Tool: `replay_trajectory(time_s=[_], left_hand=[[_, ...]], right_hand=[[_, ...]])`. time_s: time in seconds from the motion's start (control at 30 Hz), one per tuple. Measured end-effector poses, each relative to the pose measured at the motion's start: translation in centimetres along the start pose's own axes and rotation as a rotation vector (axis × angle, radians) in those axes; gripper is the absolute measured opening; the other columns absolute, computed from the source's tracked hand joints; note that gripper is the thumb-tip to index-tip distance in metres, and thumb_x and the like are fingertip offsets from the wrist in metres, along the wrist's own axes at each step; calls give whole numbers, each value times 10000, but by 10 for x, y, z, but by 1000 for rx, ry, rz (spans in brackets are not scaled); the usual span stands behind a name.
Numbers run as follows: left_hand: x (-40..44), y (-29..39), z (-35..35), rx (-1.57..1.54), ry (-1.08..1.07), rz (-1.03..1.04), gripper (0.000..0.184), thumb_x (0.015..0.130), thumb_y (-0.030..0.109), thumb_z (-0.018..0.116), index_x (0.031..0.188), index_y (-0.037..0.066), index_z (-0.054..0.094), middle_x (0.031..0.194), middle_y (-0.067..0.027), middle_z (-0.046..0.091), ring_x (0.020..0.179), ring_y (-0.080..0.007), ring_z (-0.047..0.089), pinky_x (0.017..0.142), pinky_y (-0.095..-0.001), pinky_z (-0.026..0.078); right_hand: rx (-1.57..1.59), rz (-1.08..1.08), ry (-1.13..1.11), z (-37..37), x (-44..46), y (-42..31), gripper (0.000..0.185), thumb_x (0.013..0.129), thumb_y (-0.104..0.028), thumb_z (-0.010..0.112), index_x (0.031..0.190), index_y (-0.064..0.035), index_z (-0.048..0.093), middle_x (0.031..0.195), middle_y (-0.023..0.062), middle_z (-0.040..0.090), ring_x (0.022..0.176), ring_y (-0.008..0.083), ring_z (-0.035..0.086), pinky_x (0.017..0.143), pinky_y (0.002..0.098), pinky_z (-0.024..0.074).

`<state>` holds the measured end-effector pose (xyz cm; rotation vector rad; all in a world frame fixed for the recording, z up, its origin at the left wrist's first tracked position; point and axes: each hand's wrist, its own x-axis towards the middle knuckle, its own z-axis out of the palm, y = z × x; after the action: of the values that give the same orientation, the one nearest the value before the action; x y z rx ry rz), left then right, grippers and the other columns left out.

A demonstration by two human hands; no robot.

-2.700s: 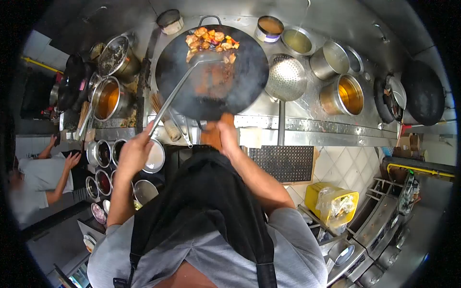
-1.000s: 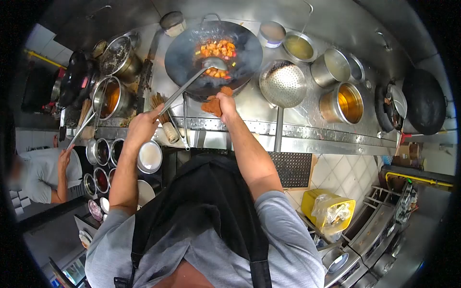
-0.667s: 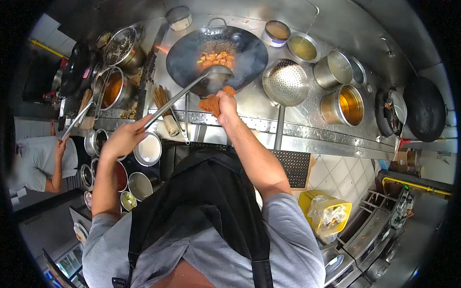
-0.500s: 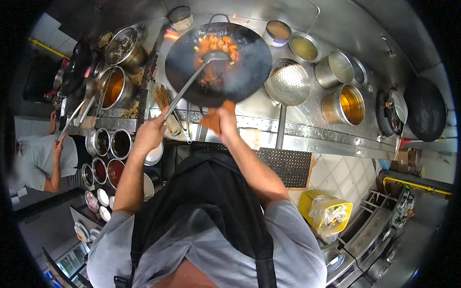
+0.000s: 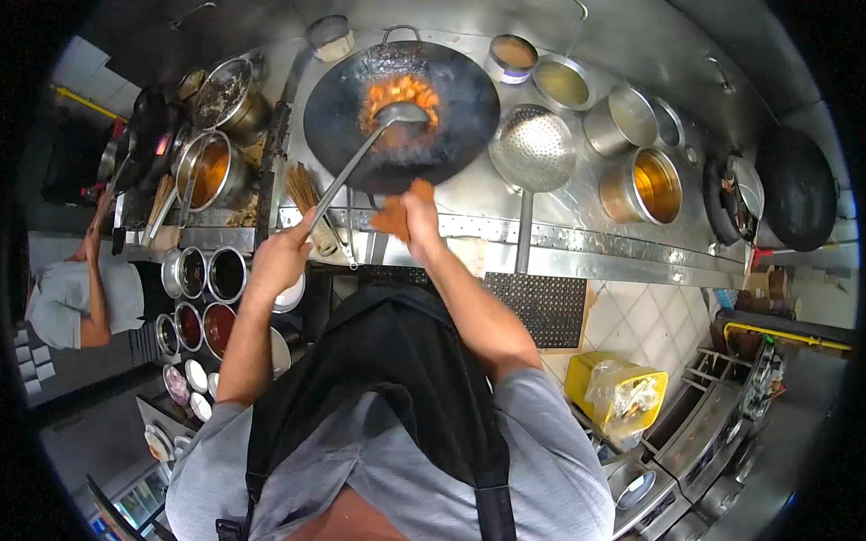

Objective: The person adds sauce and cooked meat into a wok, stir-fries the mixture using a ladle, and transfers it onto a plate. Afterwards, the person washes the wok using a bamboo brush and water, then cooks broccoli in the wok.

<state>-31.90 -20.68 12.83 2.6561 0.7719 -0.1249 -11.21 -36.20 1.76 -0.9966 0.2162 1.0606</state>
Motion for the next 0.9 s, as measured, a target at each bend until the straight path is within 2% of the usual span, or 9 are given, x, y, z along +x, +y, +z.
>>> replay_trajectory(time_s=[0.07,0.17,0.23,0.3,0.33,0.43,0.7,0.8,0.9], left_hand=[[-8,10,2,-44,72,-22,587,905,159,644,1465,227,480,937,-197,689,878,-399,669,765,-495,525],[-26,0,-4,-144,156,31,624,882,127,681,1466,238,488,903,-183,676,847,-400,662,750,-475,523],[-44,0,-39,-140,90,27,634,872,110,694,1463,223,496,901,-181,676,845,-397,662,748,-467,522],[-49,5,-72,-190,-57,-86,611,866,91,695,1442,195,521,964,-191,698,889,-390,675,769,-457,528],[-49,1,-78,-221,-73,-84,578,871,100,684,1426,169,538,1039,-208,704,944,-387,682,805,-453,529],[-29,7,-86,-101,-207,-134,547,874,109,668,1409,137,552,1086,-216,698,975,-394,681,835,-449,531],[80,-7,43,-209,82,-164,587,897,168,630,1463,119,480,1080,-187,717,1021,-397,669,897,-466,512],[92,1,48,-240,23,-150,591,889,150,625,1460,113,481,1038,-193,719,996,-399,671,887,-473,512],[75,-28,12,-181,-25,-50,605,884,143,649,1464,121,477,1007,-228,706,955,-414,672,855,-441,527]], right_hand=[[-53,-74,-47,-32,-32,36,321,878,-141,494,1124,39,594,1140,200,642,994,315,663,755,432,571],[-178,-257,-129,-72,-4,66,349,882,-148,498,1157,52,578,1131,193,644,1016,316,662,818,464,566],[-14,-59,-96,-47,-18,35,336,889,-177,506,1133,39,589,1077,172,667,974,301,683,727,423,573],[-4,-18,68,6,-15,-20,309,895,-200,505,1076,27,611,1022,167,684,879,291,702,582,371,540],[-21,-4,54,4,10,-26,307,899,-209,504,1068,23,612,1005,168,688,839,291,702,538,361,517],[-45,-35,46,-2,57,-30,332,910,-236,499,1059,39,609,986,176,691,770,282,694,466,332,469],[-173,22,9,-21,95,-30,378,923,-262,494,1117,40,612,992,199,701,732,250,686,436,302,445],[-180,50,2,-24,100,-29,358,922,-242,499,1126,36,596,1017,191,701,729,247,686,432,309,445],[-177,16,7,-23,95,-33,341,916,-226,505,1125,34,577,1028,184,698,730,249,688,421,317,438]])
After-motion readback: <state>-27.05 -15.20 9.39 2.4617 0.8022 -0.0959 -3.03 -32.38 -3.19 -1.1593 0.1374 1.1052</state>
